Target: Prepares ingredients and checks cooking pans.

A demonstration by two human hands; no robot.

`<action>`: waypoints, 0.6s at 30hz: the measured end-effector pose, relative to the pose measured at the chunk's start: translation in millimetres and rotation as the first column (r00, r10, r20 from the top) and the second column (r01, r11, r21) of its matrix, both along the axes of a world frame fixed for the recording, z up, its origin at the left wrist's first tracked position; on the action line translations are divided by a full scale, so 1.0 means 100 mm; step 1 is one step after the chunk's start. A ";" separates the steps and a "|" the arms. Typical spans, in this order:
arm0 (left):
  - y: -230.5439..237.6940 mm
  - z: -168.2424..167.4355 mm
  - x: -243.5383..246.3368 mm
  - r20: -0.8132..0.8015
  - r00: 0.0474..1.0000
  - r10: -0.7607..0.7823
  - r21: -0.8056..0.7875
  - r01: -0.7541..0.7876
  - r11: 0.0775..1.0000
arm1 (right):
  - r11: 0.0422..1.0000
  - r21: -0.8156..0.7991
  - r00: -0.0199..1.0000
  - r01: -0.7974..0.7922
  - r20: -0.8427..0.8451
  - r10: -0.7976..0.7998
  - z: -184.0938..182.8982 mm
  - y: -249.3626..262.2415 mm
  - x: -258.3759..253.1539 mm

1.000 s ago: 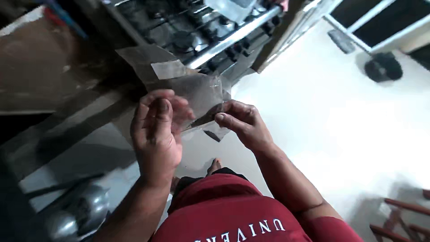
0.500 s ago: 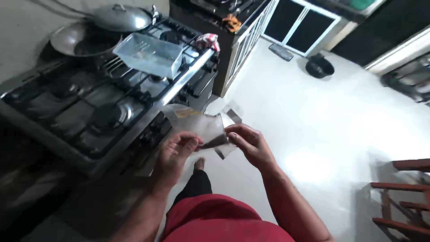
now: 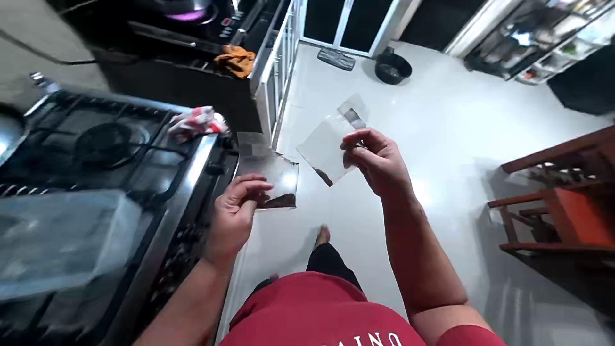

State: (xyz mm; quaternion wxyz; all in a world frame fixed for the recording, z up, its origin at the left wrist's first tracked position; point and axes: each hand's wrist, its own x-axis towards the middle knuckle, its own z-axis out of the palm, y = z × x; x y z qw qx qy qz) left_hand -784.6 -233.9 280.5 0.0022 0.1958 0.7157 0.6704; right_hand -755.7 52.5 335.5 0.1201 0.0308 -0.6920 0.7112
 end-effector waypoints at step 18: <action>2.96 -0.03 -2.66 0.183 0.982 0.051 0.112 -0.073 0.991 | 0.831 0.412 0.898 -0.373 -0.063 0.434 -0.25 1.76 -2.98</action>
